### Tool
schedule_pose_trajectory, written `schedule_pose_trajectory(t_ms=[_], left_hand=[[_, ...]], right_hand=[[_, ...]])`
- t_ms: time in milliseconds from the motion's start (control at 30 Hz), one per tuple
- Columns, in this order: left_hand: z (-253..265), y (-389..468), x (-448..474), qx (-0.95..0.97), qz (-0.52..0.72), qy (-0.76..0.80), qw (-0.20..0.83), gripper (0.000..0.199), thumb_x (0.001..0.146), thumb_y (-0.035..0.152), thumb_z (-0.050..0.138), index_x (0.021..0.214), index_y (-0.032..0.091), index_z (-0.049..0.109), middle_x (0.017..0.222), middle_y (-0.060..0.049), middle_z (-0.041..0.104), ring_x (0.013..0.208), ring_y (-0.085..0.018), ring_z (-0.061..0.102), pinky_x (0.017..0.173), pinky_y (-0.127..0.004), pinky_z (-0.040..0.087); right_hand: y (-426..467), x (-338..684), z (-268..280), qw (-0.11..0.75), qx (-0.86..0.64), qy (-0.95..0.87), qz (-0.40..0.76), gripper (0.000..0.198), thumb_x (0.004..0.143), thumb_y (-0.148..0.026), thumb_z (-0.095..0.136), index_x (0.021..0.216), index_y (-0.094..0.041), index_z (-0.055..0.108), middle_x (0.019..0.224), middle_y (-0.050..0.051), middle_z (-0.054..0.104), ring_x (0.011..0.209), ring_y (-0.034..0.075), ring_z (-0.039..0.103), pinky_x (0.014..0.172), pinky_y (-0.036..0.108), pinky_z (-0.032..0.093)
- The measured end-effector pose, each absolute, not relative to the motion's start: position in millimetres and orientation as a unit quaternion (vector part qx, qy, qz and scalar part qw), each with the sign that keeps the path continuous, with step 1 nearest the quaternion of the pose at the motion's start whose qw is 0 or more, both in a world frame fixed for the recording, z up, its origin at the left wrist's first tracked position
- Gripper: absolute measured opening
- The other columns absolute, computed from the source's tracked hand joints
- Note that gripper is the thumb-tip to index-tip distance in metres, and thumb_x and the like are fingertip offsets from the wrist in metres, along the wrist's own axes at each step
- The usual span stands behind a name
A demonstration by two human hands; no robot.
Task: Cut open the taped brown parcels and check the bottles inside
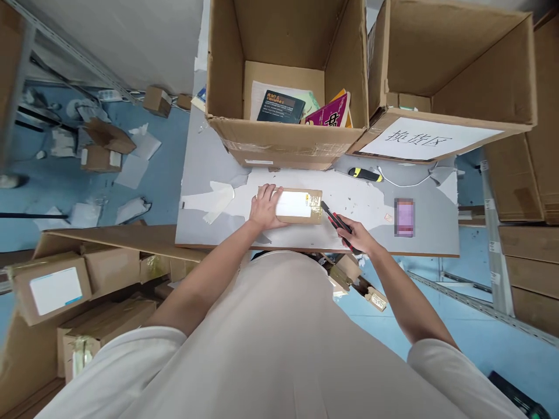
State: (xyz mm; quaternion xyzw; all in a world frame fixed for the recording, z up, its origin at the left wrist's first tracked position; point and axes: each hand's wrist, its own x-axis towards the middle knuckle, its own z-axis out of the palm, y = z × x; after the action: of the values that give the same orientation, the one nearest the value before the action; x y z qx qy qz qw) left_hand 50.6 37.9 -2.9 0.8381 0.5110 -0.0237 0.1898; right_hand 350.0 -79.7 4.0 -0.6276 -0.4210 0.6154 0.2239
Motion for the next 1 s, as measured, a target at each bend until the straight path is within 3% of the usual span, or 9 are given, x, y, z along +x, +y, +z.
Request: schedule_pose_trajectory(t_ms=[333,500,600,800,900,1000], left_hand=[[0,38,48,0.844,-0.033,0.502,0.188,0.113,0.056,0.066,0.07,0.147,0.019,0.023,0.15,-0.017,0.028,0.139,-0.039,0.017,0.101,-0.053,0.036],[-5,37,46,0.848,-0.024,0.493,0.193,0.12,0.053,0.072,0.069,0.148,0.018,0.021,0.152,-0.017,0.024,0.141,-0.04,0.014,0.107,-0.055,0.03],[-10,40,43,0.856,-0.001,0.476,0.201,0.123,0.05,0.074,0.07,0.148,0.017,0.022,0.154,-0.018,0.02,0.142,-0.04,0.011,0.111,-0.056,0.022],[-18,42,21,0.84,0.135,0.474,0.227,0.121,0.056,0.069,0.071,0.149,0.015,0.016,0.157,-0.02,0.003,0.144,-0.038,0.001,0.112,-0.055,0.019],[-31,28,2,0.777,0.182,0.537,0.273,0.124,0.055,0.064,0.074,0.15,0.015,0.01,0.156,-0.021,0.007,0.144,-0.036,0.01,0.113,-0.052,0.024],[-54,8,-11,0.691,0.168,0.597,0.372,0.115,0.056,0.057,0.077,0.147,0.014,0.021,0.149,-0.021,0.031,0.137,-0.034,0.033,0.107,-0.047,0.036]], right_hand=[[-114,353,2,0.224,-0.625,-0.406,0.629,0.064,0.078,-0.036,0.063,0.138,-0.022,0.047,0.061,-0.004,0.055,0.041,0.009,0.047,0.04,0.023,0.041],[-125,362,4,0.208,-0.658,-0.427,0.584,0.062,0.076,-0.037,0.064,0.135,-0.023,0.05,0.065,-0.003,0.058,0.041,0.008,0.047,0.039,0.022,0.04],[-128,362,-1,0.243,-0.685,-0.421,0.542,0.066,0.074,-0.042,0.067,0.134,-0.022,0.048,0.068,-0.003,0.06,0.044,0.01,0.051,0.042,0.025,0.044],[-106,324,-28,0.372,-0.696,-0.358,0.499,0.048,0.066,-0.054,0.07,0.093,-0.018,0.055,0.063,-0.002,0.058,0.055,0.014,0.056,0.056,0.031,0.052],[-91,301,-45,0.441,-0.684,-0.297,0.498,0.049,0.066,-0.056,0.067,0.094,-0.02,0.05,0.088,0.004,0.064,0.068,0.014,0.059,0.061,0.031,0.054],[-82,287,-57,0.452,-0.668,-0.271,0.526,0.054,0.065,-0.057,0.066,0.103,-0.022,0.049,0.116,0.009,0.06,0.086,0.017,0.061,0.063,0.03,0.054]])
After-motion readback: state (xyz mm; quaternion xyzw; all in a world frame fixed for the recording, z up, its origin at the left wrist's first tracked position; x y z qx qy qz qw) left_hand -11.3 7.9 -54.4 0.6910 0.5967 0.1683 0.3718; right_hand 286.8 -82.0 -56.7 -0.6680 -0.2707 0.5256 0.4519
